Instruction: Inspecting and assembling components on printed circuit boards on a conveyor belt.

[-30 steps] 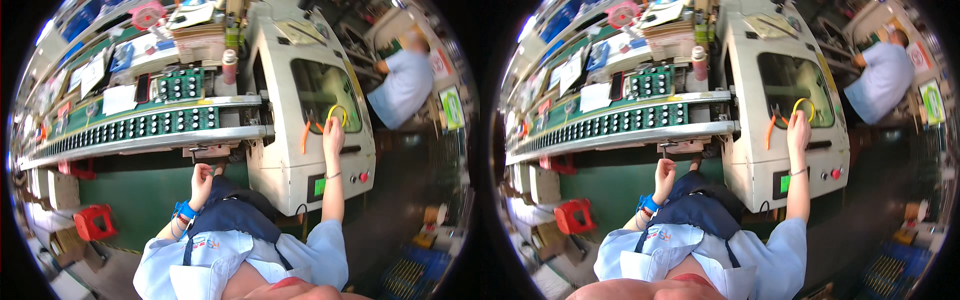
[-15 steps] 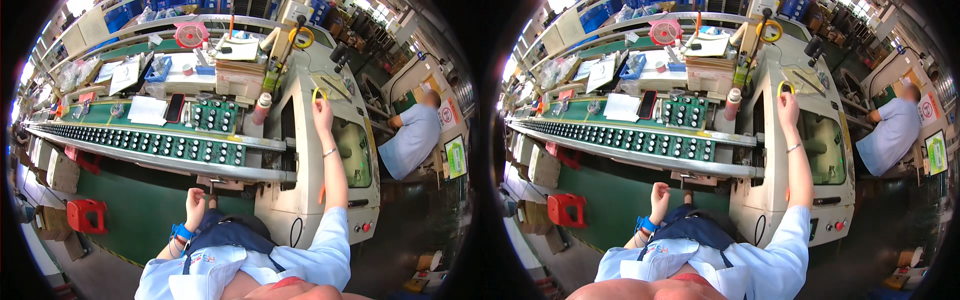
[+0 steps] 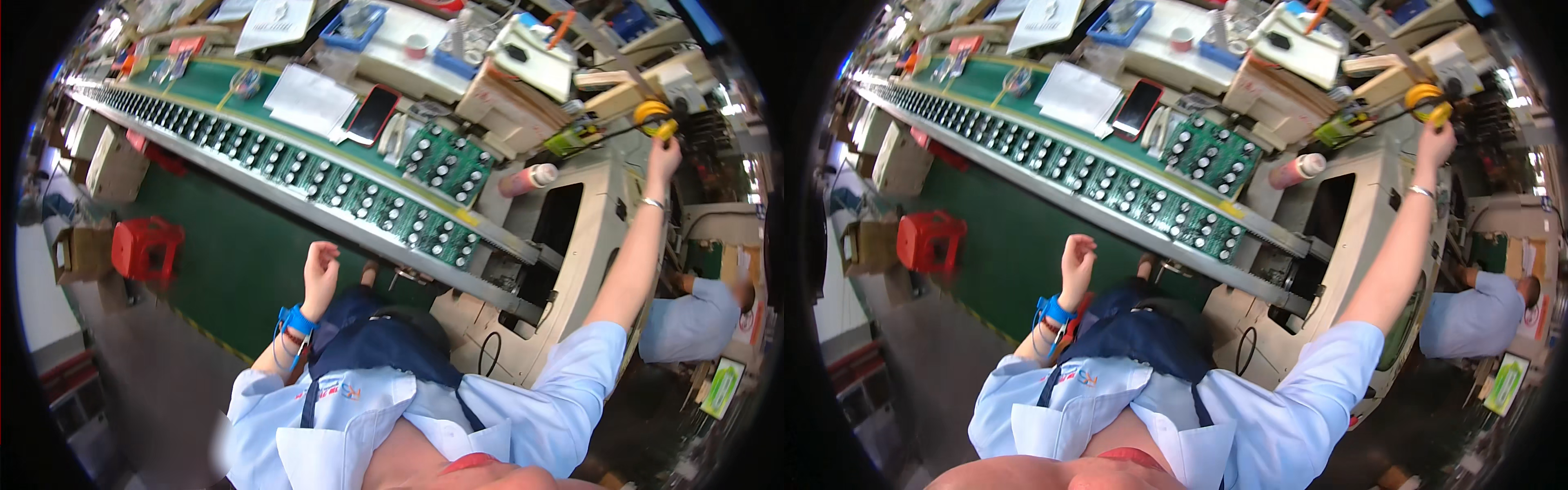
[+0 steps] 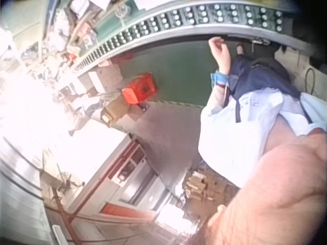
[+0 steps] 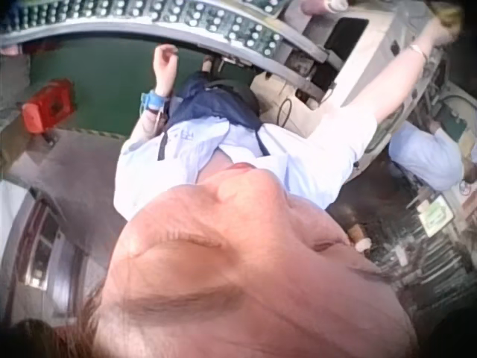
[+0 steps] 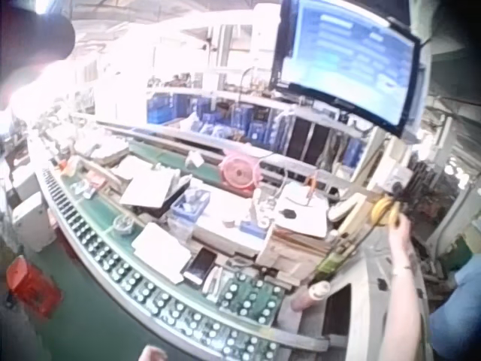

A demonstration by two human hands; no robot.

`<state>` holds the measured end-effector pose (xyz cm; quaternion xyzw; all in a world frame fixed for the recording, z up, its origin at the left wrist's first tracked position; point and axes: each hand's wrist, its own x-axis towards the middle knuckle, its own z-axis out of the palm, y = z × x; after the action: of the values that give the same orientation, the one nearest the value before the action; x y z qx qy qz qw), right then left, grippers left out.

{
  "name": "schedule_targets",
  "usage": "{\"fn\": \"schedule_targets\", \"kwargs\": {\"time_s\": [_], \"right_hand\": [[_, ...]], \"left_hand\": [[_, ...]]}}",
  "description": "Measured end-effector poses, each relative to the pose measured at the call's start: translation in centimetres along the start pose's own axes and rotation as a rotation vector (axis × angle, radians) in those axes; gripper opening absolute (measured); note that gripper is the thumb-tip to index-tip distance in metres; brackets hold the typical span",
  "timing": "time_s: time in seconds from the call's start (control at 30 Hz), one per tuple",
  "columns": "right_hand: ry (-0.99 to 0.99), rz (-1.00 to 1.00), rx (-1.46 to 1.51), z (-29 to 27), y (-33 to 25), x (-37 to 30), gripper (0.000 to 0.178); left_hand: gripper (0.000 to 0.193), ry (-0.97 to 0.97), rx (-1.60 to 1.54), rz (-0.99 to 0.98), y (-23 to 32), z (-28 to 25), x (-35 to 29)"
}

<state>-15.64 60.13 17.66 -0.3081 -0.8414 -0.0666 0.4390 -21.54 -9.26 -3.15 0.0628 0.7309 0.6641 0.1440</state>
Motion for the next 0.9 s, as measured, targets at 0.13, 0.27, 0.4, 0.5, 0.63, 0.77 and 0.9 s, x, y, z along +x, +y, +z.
{"fn": "schedule_targets", "kwargs": {"time_s": [0.13,0.27,0.4,0.5,0.63,0.77,0.9], "right_hand": [[0.067,0.105,0.073,-1.0,-3.6,-4.6,0.044],[-0.359,0.207,0.440,-3.6,-15.2,-17.6,0.028],[-0.695,0.274,0.532,-5.7,-20.8,-31.9,0.021],[-0.869,0.509,0.473,-6.3,-19.8,-40.8,0.019],[-0.879,0.589,0.390,-6.6,-17.5,-46.5,0.016],[-0.907,0.635,0.415,-4.8,-16.3,-48.1,0.016],[-0.946,0.595,0.456,-3.3,-16.2,-48.3,0.014]], "left_hand": [[0.025,-0.002,0.127,0.015,-1.3,-0.5,1.1],[0.025,-0.094,0.524,0.273,-3.5,-0.4,3.3],[0.027,-0.265,0.654,0.413,-3.5,1.1,6.2],[0.032,-0.406,0.709,0.526,-4.2,2.4,6.8],[0.032,-0.516,0.713,0.603,-4.6,4.8,5.8],[0.030,-0.547,0.719,0.586,-5.2,5.9,4.7],[0.029,-0.569,0.718,0.547,-5.2,6.2,3.9]]}}
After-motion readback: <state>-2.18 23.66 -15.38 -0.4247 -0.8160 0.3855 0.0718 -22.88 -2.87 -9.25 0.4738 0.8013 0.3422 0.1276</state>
